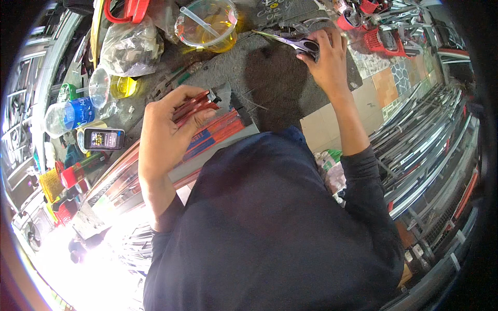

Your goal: The person assembles small metal components on a cluttered workbench in a workshop. They use pliers to manipulate and secure parts, repeatedly picking up and placing items while working with long metal profiles laid out on the table.

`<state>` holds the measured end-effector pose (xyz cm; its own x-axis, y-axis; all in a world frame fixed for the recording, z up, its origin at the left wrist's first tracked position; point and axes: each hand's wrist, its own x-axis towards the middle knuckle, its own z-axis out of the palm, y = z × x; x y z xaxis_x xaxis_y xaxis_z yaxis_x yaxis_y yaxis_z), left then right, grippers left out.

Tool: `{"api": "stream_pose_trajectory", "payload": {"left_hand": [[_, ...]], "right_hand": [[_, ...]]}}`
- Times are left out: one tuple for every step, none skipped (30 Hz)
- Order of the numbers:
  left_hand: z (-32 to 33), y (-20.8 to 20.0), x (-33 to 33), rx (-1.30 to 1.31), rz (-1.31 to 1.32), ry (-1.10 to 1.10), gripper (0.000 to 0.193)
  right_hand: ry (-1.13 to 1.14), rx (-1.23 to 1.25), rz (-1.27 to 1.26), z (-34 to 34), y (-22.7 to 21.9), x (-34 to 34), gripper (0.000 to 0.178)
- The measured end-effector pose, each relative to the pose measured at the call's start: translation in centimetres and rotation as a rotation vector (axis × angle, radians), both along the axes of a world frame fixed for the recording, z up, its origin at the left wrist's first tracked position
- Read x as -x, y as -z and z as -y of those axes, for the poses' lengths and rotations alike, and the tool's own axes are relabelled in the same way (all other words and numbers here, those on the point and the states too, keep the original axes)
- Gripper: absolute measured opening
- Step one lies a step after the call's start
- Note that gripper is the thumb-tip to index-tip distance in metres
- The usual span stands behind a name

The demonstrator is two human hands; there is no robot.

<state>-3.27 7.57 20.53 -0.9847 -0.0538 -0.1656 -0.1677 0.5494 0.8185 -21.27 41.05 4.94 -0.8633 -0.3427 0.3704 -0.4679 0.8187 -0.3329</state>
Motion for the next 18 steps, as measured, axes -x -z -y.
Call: {"api": "stream_pose_trajectory", "payload": {"left_hand": [[0.0,-0.1,0.0,-0.007,-0.013,-0.004,0.031],[0.0,-0.3,0.1,-0.006,-0.012,-0.001,0.032],[0.0,-0.5,0.2,-0.005,-0.021,0.003,0.032],[0.0,-0.7,0.3,0.012,0.005,-0.012,0.033],[0.1,-1.1,0.3,0.031,-0.028,0.01,0.033],[0.1,-1.5,0.2,0.063,-0.025,0.013,0.033],[0.1,-1.7,0.1,0.083,-0.029,0.012,0.034],[0.0,-1.8,0.0,0.057,-0.022,0.002,0.033],[0.0,-1.8,-0.1,0.017,-0.025,-0.016,0.033],[0.0,-1.9,-0.3,-0.017,-0.026,-0.038,0.032],[0.1,-2.0,-0.4,-0.05,-0.011,-0.039,0.031],[0.1,-2.0,-0.6,-0.052,-0.007,-0.054,0.031],[0.1,-2.1,-0.7,-0.06,-0.008,-0.069,0.031],[0.2,-2.2,-0.7,-0.066,-0.01,-0.087,0.031],[0.3,-2.3,-0.7,-0.081,-0.026,-0.081,0.032],[0.3,-2.3,-0.7,-0.096,-0.038,-0.081,0.033],[0.4,-2.3,-0.6,-0.109,-0.016,-0.1,0.033],[0.5,-2.5,-0.6,-0.095,-0.033,-0.081,0.034]], "right_hand": [[-0.017,-0.003,0.01,-0.1,0.2,-0.2,0.05],[-0.054,0.019,-0.023,-0.2,0.3,-0.4,0.046],[-0.059,0.088,0.081,-0.1,0.4,-0.7,0.039],[-0.043,0.07,0.132,-0.1,0.2,-0.9,0.037],[-0.038,0.07,0.161,-0.2,-0.2,-1.4,0.036],[-0.014,0.054,0.236,-0.1,-0.6,-2.1,0.035],[-0.012,0.233,0.327,-0.1,-1.4,-2.9,0.032],[0.007,0.383,0.459,-0.3,-2.4,-3.8,0.03],[0.096,0.502,0.636,-0.6,-3.7,-4.6,0.028],[0.009,0.792,0.638,-0.6,-4.9,-5.7,0.025],[-0.007,1.066,0.687,-0.2,-6.0,-7.3,0.022],[-0.032,1.36,0.742,0.7,-6.8,-9.3,0.019],[-0.103,1.367,0.779,2.2,-7.4,-11.4,0.016],[-0.163,1.364,0.85,3.6,-7.9,-12.9,0.014],[-0.278,1.291,0.959,4.6,-8.2,-13.7,0.014],[-0.37,1.189,1.103,5.6,-8.4,-14.3,0.014],[-0.339,1.336,1.12,6.5,-8.4,-14.6,0.014],[-0.318,1.482,1.143,7.2,-8.3,-14.8,0.014]]}}
